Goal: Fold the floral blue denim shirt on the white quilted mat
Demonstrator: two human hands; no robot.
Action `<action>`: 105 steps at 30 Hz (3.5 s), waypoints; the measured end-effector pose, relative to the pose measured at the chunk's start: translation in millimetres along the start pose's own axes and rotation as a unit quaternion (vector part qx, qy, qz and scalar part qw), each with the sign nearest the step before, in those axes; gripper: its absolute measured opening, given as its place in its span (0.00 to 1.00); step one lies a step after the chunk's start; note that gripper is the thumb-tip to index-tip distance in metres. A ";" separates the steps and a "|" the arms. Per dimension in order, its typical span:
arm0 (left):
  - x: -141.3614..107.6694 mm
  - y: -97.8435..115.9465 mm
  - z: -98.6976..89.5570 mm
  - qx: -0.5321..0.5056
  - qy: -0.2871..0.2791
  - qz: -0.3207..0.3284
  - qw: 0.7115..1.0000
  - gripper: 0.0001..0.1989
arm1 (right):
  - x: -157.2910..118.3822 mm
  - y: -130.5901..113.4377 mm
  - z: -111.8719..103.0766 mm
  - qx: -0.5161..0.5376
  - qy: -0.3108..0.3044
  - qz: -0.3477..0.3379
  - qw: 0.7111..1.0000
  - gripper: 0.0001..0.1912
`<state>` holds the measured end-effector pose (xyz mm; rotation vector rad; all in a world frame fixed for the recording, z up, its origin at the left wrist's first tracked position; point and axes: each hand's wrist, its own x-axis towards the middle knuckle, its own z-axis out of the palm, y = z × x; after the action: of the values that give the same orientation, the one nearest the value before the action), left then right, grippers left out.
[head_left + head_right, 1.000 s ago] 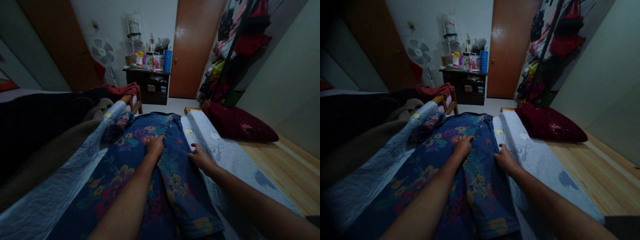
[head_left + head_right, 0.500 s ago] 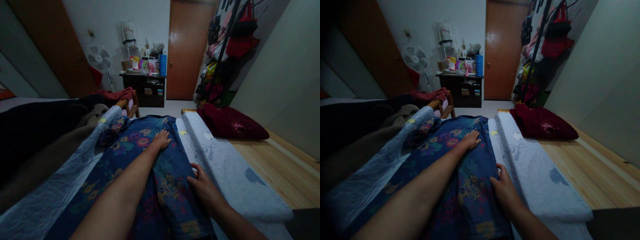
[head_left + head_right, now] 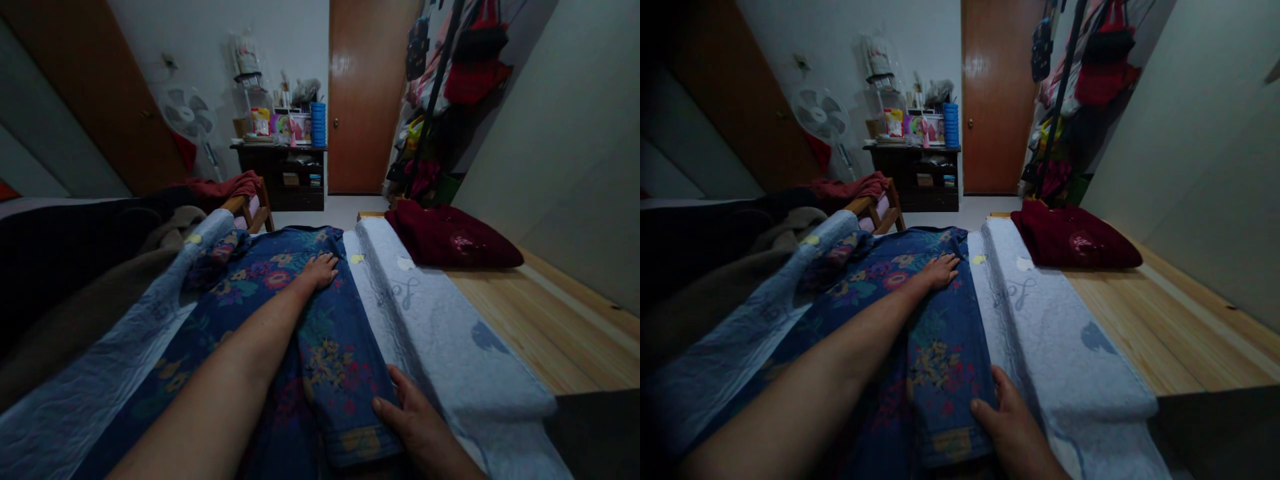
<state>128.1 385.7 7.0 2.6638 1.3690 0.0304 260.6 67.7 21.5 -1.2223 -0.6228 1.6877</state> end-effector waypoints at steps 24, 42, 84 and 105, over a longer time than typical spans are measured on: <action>-263.5 98.2 -21.4 -0.161 -0.024 0.160 0.974 0.28 | -22.8 19.4 -13.8 -0.441 0.081 -0.231 0.863 0.30; -304.4 138.4 -6.2 -0.010 0.055 0.102 0.993 0.09 | -54.5 12.8 -3.0 -0.705 0.128 -0.274 0.642 0.14; -270.2 113.6 -5.9 -0.017 0.059 0.003 0.998 0.13 | 80.0 -0.1 28.5 -0.761 0.110 -0.213 0.603 0.34; -162.5 80.7 7.9 0.012 0.113 -0.127 0.985 0.16 | 200.5 -41.9 43.5 -0.741 0.164 -0.235 0.607 0.30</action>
<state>98.9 206.8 18.3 2.5464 1.7780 0.2963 222.2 269.7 -18.0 -2.0490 -2.0603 0.1130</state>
